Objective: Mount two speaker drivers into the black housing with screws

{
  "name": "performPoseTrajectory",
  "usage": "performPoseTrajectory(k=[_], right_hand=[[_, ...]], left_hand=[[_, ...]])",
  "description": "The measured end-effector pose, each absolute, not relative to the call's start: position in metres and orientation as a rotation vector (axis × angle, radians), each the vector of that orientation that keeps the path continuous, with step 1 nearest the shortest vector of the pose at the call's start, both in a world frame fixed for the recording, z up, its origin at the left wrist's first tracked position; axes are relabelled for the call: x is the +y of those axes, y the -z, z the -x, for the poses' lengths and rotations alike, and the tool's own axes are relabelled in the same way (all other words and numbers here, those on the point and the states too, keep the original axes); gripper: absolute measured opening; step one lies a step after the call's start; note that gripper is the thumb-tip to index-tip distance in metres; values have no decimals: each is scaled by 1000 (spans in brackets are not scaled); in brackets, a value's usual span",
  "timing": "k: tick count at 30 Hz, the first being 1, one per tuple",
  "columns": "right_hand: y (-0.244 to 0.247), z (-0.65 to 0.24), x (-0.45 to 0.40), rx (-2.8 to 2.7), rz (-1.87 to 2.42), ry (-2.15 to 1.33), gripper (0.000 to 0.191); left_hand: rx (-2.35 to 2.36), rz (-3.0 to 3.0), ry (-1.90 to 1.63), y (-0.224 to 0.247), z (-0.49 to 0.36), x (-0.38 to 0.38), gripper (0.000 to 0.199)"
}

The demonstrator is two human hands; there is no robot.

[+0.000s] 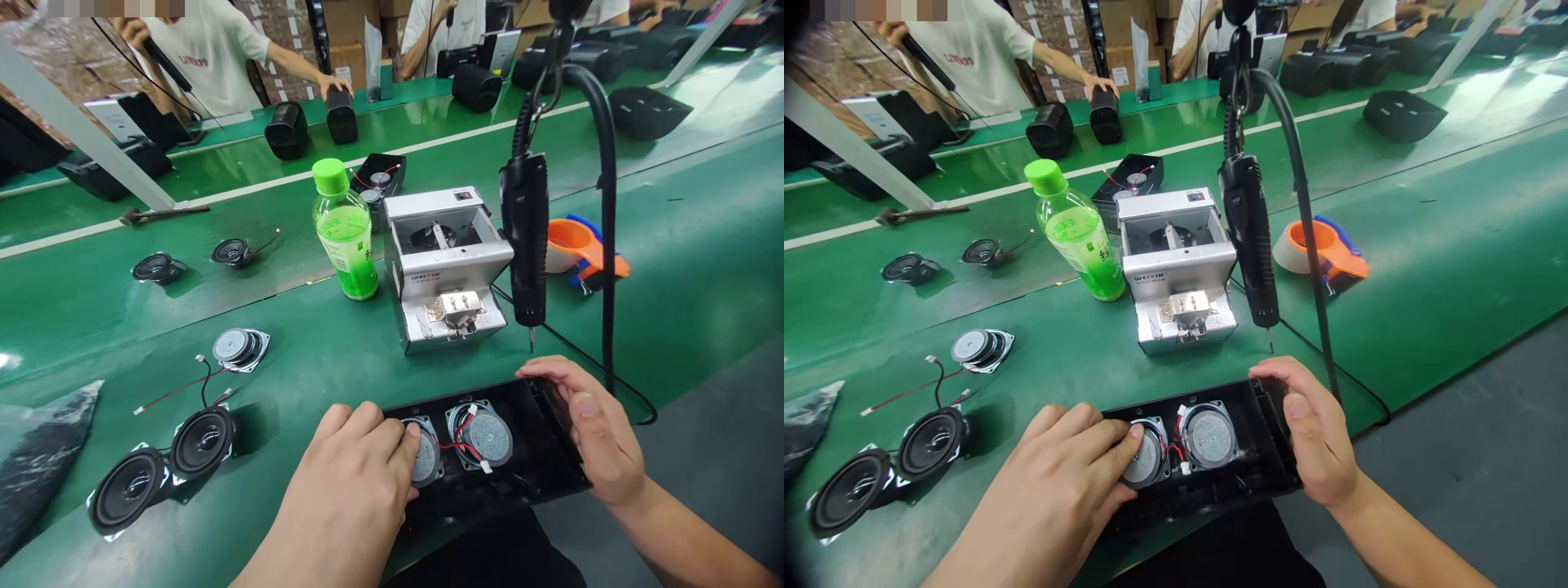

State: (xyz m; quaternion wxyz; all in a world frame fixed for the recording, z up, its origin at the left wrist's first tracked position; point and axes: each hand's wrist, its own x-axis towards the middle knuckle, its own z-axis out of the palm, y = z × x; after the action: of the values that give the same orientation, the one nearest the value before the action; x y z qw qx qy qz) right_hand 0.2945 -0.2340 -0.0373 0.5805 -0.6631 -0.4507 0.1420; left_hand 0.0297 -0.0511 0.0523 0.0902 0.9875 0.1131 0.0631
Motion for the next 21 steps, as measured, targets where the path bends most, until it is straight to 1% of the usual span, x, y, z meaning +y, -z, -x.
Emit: performPoseTrajectory(k=[2, 7, 21], right_hand=[[37, -295, -234, -1050, 1558, -349, 42], [37, -296, -233, -1051, 1553, -367, 41], [35, -293, -230, -1074, 1531, -329, 41]], left_hand=[[326, -2939, -185, -51, -30, -51, 32], [327, -2931, -158, -53, -29, -51, 10], [322, -2893, -56, -53, -29, -48, 9]])
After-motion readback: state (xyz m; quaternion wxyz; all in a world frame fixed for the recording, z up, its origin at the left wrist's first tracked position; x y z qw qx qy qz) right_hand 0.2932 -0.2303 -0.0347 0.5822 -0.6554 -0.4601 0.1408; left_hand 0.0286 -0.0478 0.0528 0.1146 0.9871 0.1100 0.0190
